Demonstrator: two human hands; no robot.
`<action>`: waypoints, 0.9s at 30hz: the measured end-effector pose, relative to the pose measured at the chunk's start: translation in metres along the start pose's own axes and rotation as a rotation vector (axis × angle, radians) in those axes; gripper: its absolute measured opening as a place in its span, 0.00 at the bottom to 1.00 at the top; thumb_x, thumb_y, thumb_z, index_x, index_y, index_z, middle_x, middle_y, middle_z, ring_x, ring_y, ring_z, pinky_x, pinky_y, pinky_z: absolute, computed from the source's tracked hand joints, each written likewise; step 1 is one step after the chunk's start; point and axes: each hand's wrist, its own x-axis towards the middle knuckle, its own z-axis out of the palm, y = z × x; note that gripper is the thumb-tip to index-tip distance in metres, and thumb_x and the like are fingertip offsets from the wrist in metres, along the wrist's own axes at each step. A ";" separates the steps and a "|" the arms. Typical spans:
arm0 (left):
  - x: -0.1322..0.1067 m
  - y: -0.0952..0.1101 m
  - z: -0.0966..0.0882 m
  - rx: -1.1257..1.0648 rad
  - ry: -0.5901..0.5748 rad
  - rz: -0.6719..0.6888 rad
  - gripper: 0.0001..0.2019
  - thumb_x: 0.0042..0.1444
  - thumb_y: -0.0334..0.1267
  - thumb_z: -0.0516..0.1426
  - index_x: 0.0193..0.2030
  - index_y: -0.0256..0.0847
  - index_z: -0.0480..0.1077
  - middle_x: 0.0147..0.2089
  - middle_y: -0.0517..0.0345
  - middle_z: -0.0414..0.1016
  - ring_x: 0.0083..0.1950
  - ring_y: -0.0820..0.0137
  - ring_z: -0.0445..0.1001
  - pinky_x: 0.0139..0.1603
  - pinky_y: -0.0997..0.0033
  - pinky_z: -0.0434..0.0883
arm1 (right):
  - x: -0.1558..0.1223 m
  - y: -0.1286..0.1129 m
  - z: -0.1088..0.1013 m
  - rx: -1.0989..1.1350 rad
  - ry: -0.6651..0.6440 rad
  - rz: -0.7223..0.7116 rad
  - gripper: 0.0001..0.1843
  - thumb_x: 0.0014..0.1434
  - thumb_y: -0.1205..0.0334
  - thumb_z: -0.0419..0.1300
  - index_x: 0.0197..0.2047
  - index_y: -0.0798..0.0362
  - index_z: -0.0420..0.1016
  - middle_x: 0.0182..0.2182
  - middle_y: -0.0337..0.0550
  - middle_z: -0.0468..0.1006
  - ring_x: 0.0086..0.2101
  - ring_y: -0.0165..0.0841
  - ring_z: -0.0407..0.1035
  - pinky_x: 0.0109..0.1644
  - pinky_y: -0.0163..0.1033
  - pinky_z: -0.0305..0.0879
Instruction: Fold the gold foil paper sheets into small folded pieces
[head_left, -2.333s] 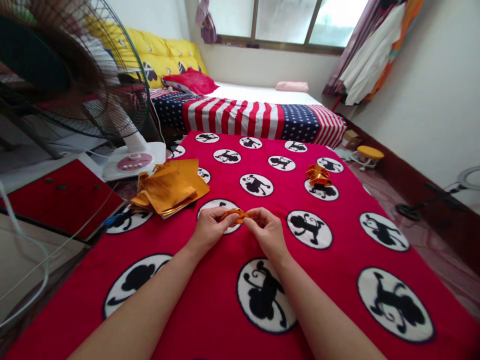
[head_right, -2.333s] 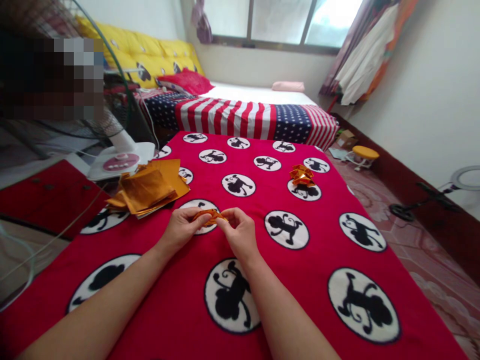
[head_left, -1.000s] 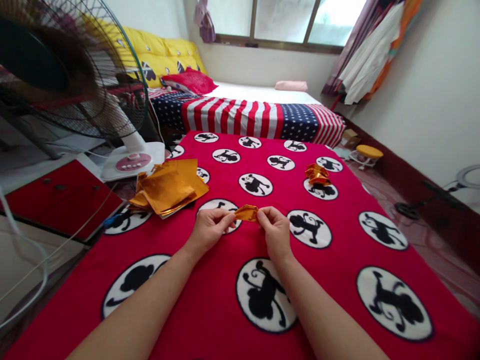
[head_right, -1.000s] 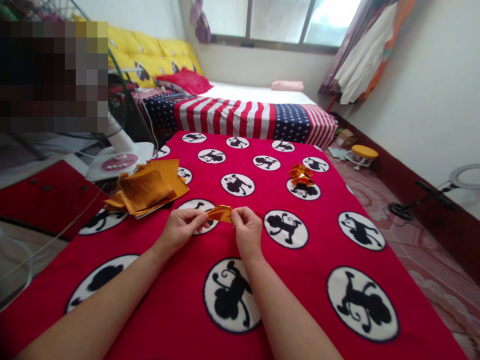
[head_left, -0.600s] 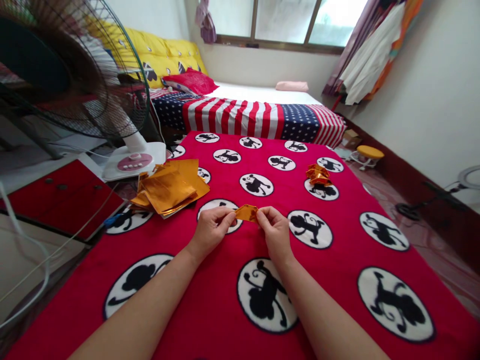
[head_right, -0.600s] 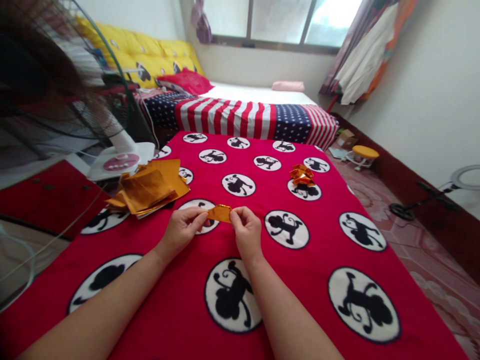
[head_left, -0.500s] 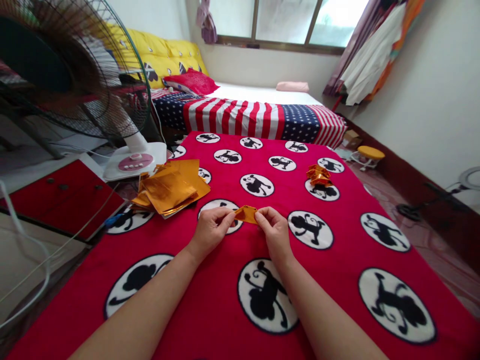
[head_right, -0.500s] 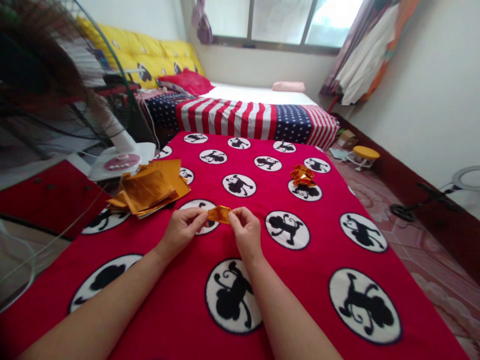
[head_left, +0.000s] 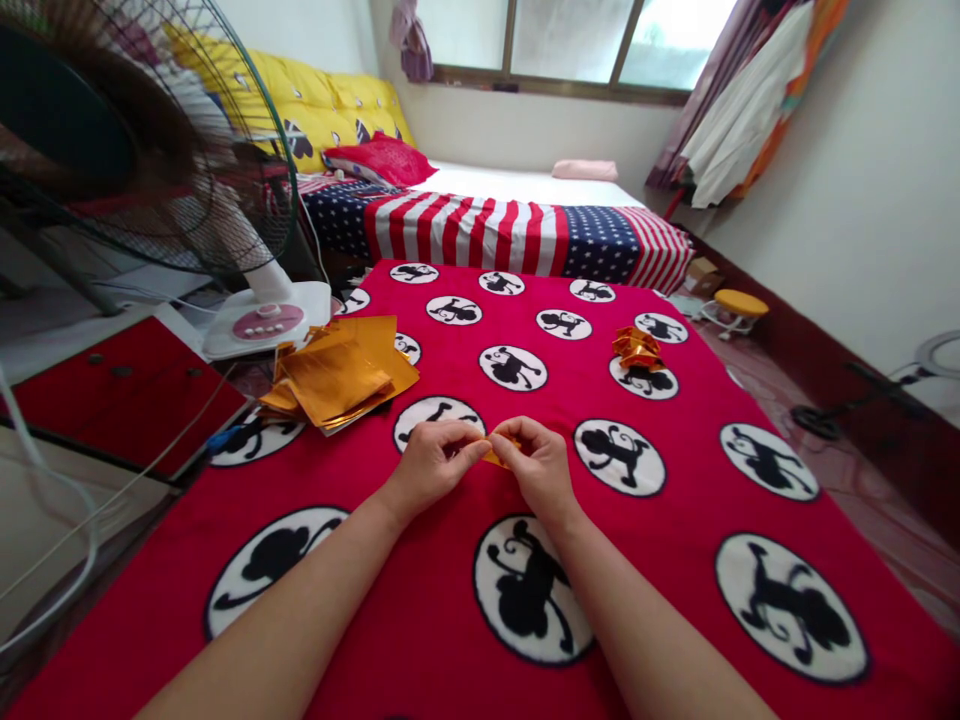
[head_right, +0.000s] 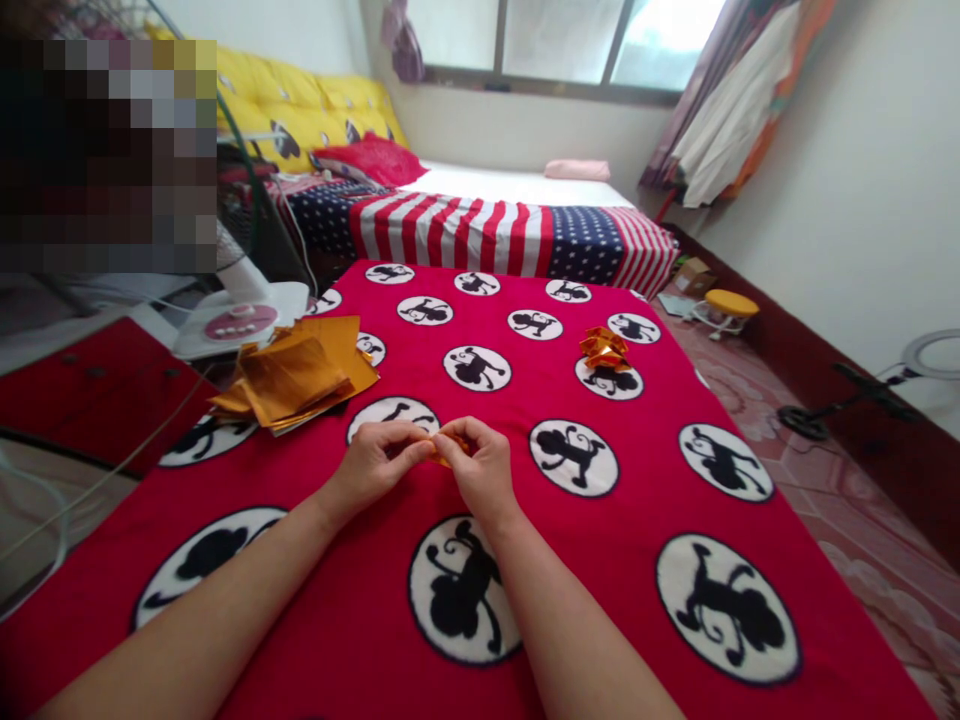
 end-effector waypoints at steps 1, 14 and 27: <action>0.000 0.000 0.000 -0.001 -0.003 0.005 0.11 0.59 0.40 0.57 0.32 0.37 0.77 0.27 0.57 0.76 0.26 0.74 0.67 0.28 0.76 0.62 | 0.000 0.000 0.001 -0.001 -0.010 0.003 0.09 0.51 0.57 0.65 0.27 0.53 0.75 0.23 0.38 0.74 0.24 0.30 0.66 0.29 0.34 0.63; 0.001 -0.005 0.007 -0.016 -0.013 -0.129 0.18 0.61 0.45 0.55 0.23 0.37 0.71 0.17 0.63 0.67 0.21 0.76 0.63 0.24 0.77 0.59 | 0.004 0.007 -0.003 0.032 0.000 0.057 0.09 0.50 0.56 0.67 0.29 0.54 0.76 0.24 0.39 0.76 0.26 0.30 0.69 0.31 0.35 0.65; 0.004 -0.005 0.001 -0.280 0.217 -0.307 0.20 0.57 0.51 0.58 0.23 0.38 0.68 0.16 0.62 0.67 0.16 0.78 0.61 0.18 0.78 0.58 | 0.004 0.001 -0.004 0.099 -0.001 0.098 0.14 0.53 0.53 0.65 0.23 0.53 0.72 0.18 0.36 0.73 0.20 0.26 0.63 0.26 0.33 0.59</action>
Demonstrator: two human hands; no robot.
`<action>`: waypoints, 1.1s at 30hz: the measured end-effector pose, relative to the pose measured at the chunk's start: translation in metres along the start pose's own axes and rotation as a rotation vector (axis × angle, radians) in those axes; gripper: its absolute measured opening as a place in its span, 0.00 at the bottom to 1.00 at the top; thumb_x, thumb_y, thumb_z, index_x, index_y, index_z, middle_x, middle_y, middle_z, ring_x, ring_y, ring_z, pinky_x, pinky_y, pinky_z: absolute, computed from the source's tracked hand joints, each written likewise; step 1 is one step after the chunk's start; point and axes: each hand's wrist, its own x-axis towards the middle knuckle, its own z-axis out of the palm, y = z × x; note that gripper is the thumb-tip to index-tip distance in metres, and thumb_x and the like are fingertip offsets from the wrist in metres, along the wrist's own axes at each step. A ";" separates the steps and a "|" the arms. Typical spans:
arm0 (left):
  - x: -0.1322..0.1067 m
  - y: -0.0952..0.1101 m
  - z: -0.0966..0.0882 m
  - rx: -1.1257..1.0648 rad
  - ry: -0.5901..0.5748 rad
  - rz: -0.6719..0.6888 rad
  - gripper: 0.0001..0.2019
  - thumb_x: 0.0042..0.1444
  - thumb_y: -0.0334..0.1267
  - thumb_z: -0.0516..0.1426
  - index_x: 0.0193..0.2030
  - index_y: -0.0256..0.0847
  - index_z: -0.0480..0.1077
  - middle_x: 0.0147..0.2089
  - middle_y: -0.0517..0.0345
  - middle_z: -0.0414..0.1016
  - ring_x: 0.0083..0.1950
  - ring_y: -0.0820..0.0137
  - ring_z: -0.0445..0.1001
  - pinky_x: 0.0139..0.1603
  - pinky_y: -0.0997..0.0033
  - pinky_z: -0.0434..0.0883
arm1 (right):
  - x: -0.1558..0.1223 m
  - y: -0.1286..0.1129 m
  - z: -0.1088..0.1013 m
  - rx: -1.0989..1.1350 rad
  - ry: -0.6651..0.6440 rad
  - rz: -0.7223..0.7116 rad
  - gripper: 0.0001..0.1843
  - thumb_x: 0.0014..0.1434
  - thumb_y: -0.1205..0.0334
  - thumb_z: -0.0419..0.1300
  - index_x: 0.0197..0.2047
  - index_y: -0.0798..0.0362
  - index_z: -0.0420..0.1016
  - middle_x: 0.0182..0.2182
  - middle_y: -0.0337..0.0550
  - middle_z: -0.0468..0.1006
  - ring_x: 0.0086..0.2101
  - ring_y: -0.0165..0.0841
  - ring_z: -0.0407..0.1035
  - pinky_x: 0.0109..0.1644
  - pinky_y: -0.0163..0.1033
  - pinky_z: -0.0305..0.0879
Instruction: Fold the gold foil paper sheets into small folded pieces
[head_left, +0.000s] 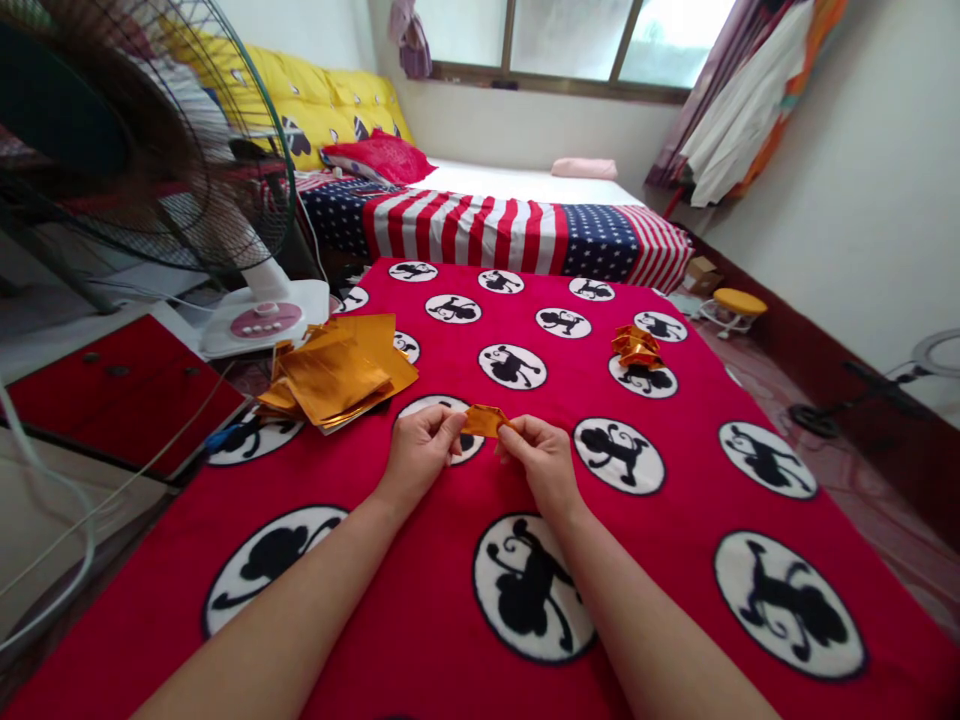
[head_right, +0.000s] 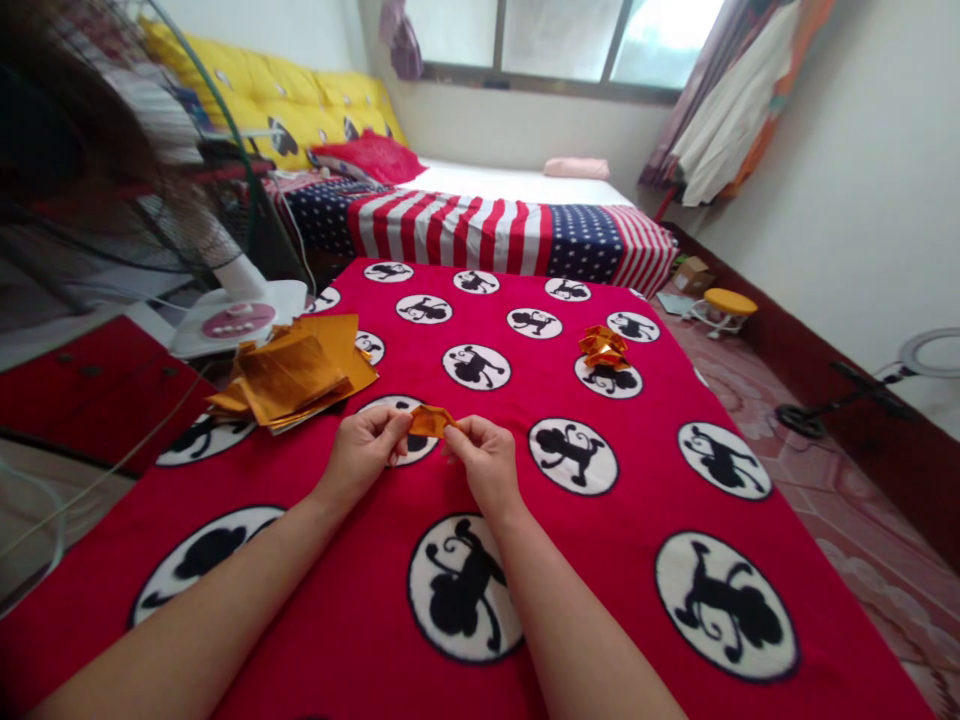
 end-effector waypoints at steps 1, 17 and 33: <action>0.000 -0.001 0.000 0.000 0.001 -0.011 0.21 0.57 0.52 0.58 0.22 0.38 0.68 0.16 0.63 0.66 0.15 0.78 0.61 0.17 0.78 0.57 | -0.001 -0.001 0.001 0.011 0.001 0.010 0.15 0.52 0.54 0.65 0.22 0.54 0.72 0.18 0.36 0.72 0.19 0.26 0.63 0.25 0.33 0.58; -0.001 -0.005 0.000 0.084 -0.115 0.289 0.19 0.52 0.40 0.66 0.52 0.42 0.75 0.48 0.51 0.76 0.47 0.67 0.75 0.46 0.71 0.72 | 0.004 0.002 -0.005 0.085 0.020 0.092 0.19 0.52 0.52 0.66 0.20 0.54 0.67 0.14 0.33 0.67 0.14 0.22 0.55 0.18 0.31 0.46; 0.003 -0.012 -0.003 0.052 -0.006 0.081 0.12 0.54 0.45 0.62 0.32 0.36 0.80 0.29 0.54 0.80 0.30 0.69 0.75 0.30 0.75 0.70 | 0.002 0.006 -0.004 -0.016 0.009 -0.018 0.14 0.55 0.51 0.65 0.29 0.54 0.76 0.17 0.35 0.71 0.19 0.25 0.62 0.24 0.31 0.57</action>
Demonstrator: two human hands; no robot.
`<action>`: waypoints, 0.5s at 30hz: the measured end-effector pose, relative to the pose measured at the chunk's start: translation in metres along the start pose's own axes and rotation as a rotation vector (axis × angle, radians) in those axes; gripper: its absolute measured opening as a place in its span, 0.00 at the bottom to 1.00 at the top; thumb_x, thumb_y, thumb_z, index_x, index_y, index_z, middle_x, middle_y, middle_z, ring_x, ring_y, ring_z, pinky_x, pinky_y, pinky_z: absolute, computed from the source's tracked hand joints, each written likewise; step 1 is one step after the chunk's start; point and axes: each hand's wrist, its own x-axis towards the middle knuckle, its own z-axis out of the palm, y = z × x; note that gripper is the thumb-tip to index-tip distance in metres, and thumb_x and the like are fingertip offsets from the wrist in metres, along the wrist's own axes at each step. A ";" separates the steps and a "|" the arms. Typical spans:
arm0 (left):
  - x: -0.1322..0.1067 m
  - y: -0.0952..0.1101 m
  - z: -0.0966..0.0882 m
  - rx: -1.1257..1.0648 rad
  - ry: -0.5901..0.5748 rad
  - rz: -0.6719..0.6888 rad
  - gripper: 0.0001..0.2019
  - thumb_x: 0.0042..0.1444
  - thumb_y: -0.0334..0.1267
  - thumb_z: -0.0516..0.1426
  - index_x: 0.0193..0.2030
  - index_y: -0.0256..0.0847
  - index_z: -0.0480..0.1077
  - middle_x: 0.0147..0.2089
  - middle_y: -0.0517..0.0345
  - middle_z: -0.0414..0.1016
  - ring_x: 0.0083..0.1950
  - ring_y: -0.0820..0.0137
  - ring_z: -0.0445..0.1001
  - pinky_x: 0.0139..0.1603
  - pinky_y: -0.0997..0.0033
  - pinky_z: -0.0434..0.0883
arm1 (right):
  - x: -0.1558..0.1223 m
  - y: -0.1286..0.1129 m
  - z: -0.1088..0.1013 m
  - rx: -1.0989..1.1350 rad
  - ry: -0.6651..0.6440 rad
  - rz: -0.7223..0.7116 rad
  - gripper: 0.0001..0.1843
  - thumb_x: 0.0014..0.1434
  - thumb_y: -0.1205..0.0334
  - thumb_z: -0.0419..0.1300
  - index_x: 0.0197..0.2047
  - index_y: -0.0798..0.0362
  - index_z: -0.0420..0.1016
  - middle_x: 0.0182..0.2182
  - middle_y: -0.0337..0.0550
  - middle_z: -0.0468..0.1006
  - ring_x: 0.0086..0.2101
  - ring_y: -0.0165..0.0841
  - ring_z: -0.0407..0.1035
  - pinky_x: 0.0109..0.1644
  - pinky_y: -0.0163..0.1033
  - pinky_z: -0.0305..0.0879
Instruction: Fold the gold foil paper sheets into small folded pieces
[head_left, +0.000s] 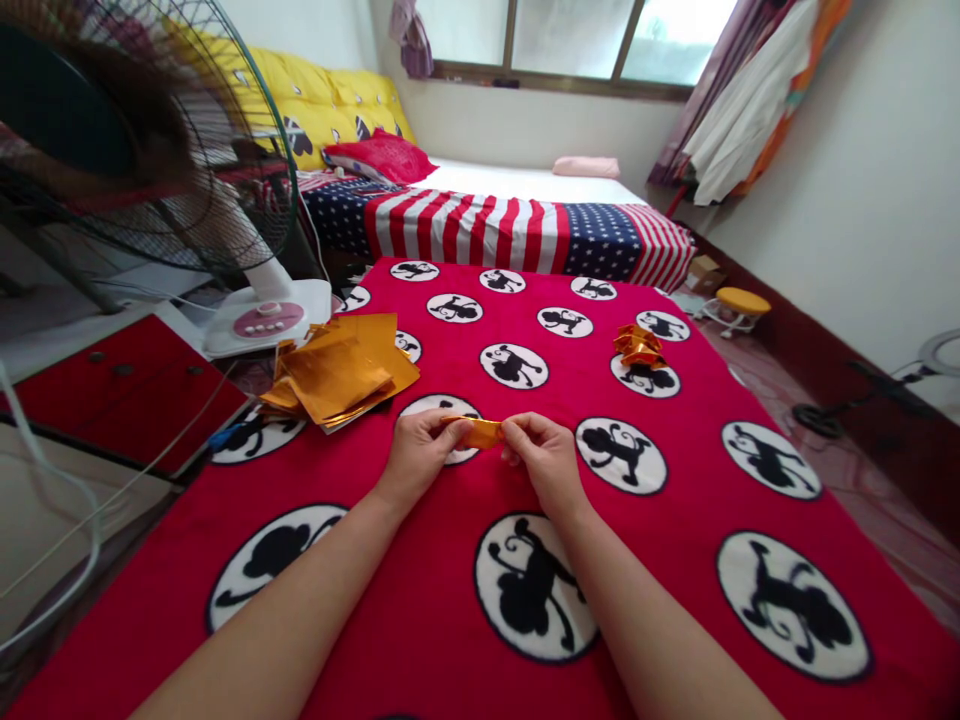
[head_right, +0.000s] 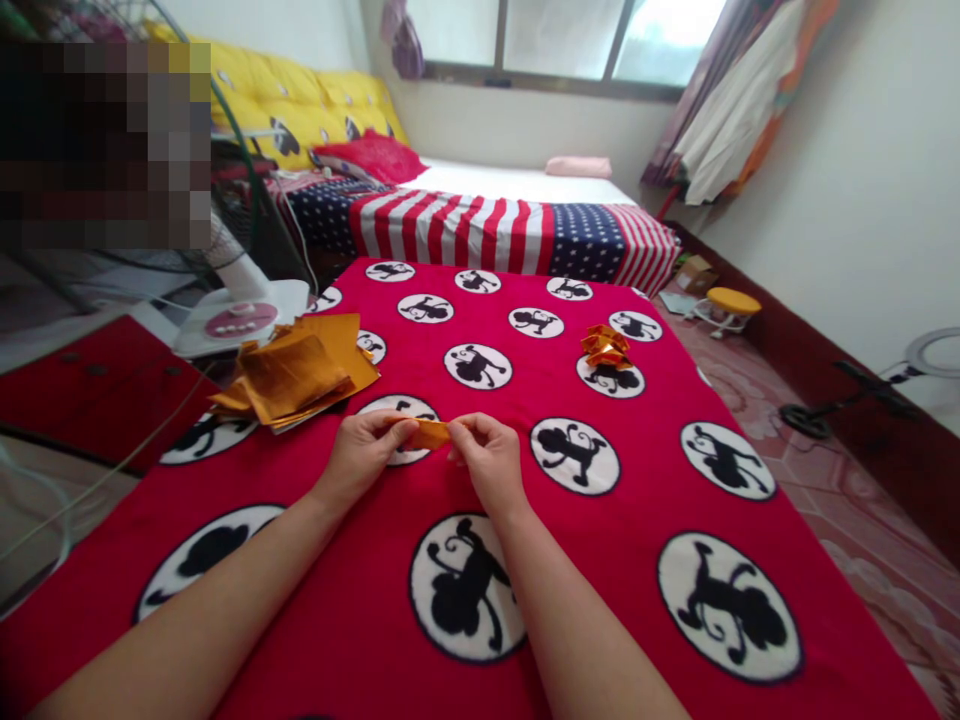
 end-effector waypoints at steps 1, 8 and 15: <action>0.000 0.001 0.001 -0.010 -0.003 -0.018 0.13 0.54 0.46 0.62 0.32 0.36 0.79 0.29 0.54 0.80 0.30 0.69 0.76 0.30 0.75 0.70 | 0.000 0.000 0.000 -0.001 0.004 0.004 0.14 0.55 0.51 0.65 0.29 0.54 0.76 0.17 0.35 0.72 0.19 0.26 0.62 0.24 0.31 0.57; -0.001 0.010 0.005 -0.282 -0.082 -0.152 0.21 0.45 0.46 0.68 0.43 0.36 0.75 0.37 0.53 0.81 0.33 0.67 0.79 0.33 0.72 0.76 | 0.001 0.001 0.000 0.020 0.047 0.032 0.14 0.55 0.51 0.65 0.30 0.54 0.75 0.17 0.35 0.72 0.18 0.26 0.64 0.24 0.31 0.58; 0.000 0.015 0.001 -0.257 -0.029 -0.201 0.17 0.50 0.50 0.64 0.32 0.35 0.77 0.24 0.57 0.77 0.22 0.73 0.73 0.24 0.78 0.67 | 0.001 -0.002 0.000 0.037 0.064 0.040 0.14 0.55 0.50 0.65 0.29 0.54 0.75 0.16 0.35 0.72 0.18 0.26 0.63 0.23 0.31 0.58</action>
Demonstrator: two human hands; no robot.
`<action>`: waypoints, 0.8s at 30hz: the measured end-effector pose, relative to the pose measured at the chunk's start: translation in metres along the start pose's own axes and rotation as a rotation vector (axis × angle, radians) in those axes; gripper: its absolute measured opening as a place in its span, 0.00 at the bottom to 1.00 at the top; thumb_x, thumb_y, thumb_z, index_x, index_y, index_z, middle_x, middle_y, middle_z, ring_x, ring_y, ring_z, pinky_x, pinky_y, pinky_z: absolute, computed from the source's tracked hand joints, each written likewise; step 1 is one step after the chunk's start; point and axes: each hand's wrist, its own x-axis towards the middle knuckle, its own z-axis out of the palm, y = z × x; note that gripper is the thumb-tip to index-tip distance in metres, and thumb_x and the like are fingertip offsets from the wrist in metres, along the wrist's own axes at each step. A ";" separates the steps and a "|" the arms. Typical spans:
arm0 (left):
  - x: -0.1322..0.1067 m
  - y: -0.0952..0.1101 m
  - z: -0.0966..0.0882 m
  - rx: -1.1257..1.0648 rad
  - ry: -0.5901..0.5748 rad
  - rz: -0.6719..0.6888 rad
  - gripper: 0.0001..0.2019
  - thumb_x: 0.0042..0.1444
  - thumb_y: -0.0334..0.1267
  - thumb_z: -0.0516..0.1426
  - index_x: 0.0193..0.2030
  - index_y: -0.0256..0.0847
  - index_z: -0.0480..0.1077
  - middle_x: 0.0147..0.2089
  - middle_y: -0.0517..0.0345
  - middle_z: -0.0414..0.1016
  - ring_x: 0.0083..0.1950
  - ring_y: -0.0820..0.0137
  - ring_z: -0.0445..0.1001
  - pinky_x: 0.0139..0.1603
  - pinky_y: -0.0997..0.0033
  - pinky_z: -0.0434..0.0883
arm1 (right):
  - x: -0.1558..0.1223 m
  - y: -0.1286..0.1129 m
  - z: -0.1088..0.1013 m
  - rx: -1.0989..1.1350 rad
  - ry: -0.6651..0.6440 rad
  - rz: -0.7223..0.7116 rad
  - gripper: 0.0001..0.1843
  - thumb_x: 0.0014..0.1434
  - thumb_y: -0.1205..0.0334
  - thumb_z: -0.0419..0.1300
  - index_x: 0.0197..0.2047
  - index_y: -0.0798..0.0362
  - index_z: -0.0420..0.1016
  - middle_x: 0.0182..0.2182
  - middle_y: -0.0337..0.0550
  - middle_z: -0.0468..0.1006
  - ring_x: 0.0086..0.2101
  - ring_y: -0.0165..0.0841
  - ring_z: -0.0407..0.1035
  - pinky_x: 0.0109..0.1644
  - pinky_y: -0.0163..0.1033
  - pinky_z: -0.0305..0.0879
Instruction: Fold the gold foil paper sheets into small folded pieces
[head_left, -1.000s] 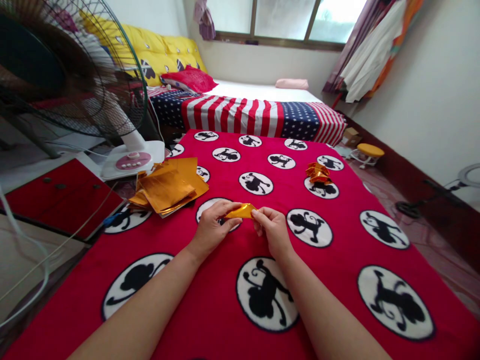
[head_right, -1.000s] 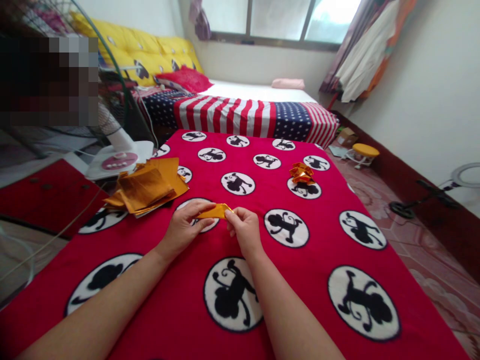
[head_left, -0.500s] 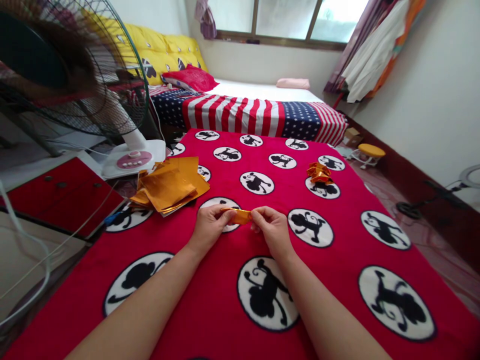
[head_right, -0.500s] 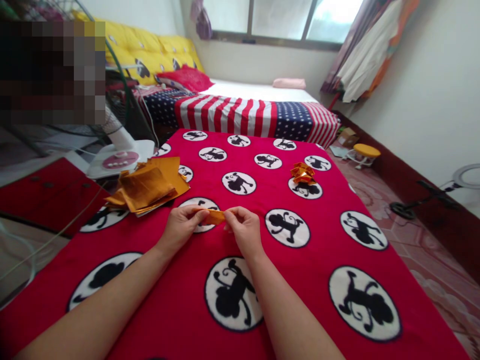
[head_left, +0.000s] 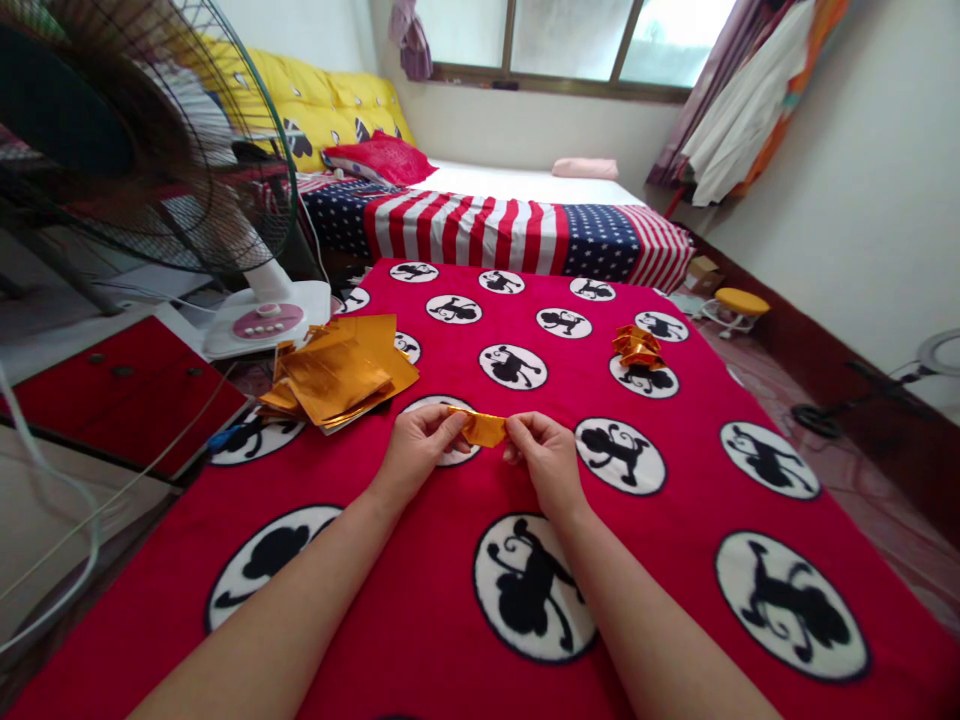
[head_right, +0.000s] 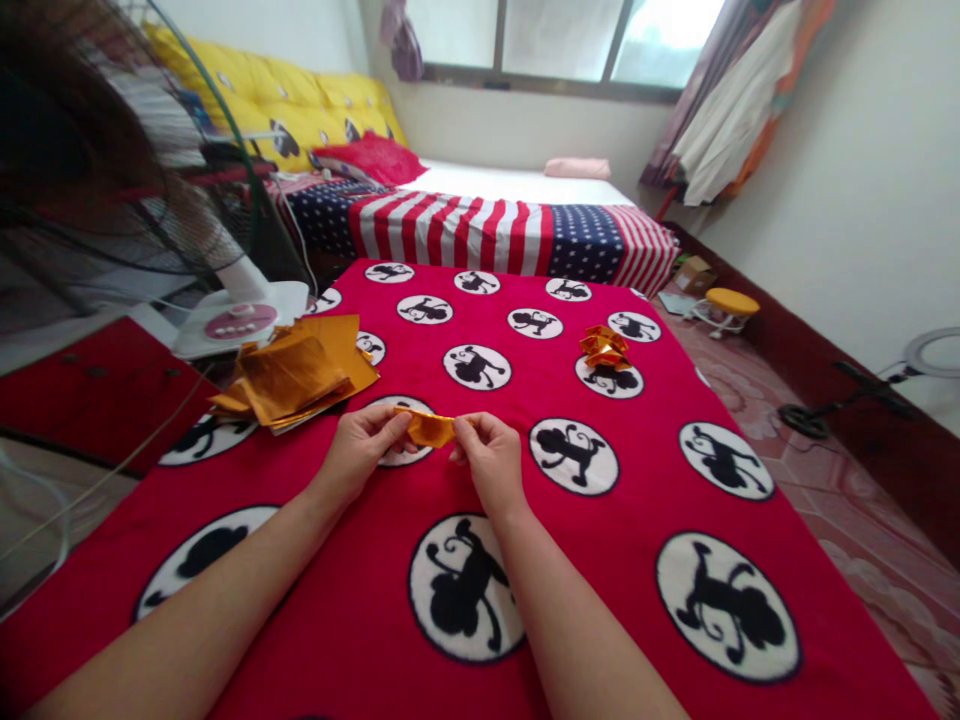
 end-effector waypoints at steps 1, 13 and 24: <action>0.000 0.001 0.000 0.006 0.004 -0.005 0.17 0.51 0.50 0.63 0.31 0.34 0.77 0.23 0.58 0.76 0.22 0.74 0.72 0.23 0.78 0.66 | 0.000 -0.001 0.000 0.006 -0.003 0.002 0.14 0.55 0.51 0.65 0.30 0.54 0.75 0.17 0.35 0.72 0.18 0.26 0.63 0.23 0.31 0.59; 0.000 0.001 0.000 -0.061 0.036 -0.032 0.18 0.48 0.49 0.65 0.36 0.34 0.76 0.23 0.58 0.77 0.20 0.75 0.72 0.20 0.81 0.60 | 0.000 0.001 0.001 0.053 0.005 -0.009 0.15 0.47 0.55 0.71 0.35 0.54 0.76 0.25 0.37 0.78 0.21 0.26 0.69 0.26 0.31 0.66; -0.001 -0.002 -0.002 0.022 0.098 0.050 0.15 0.55 0.45 0.60 0.26 0.35 0.76 0.19 0.57 0.75 0.17 0.77 0.65 0.19 0.79 0.60 | -0.002 0.000 0.005 0.024 0.057 -0.041 0.11 0.47 0.56 0.70 0.31 0.53 0.78 0.24 0.37 0.78 0.22 0.29 0.71 0.28 0.34 0.70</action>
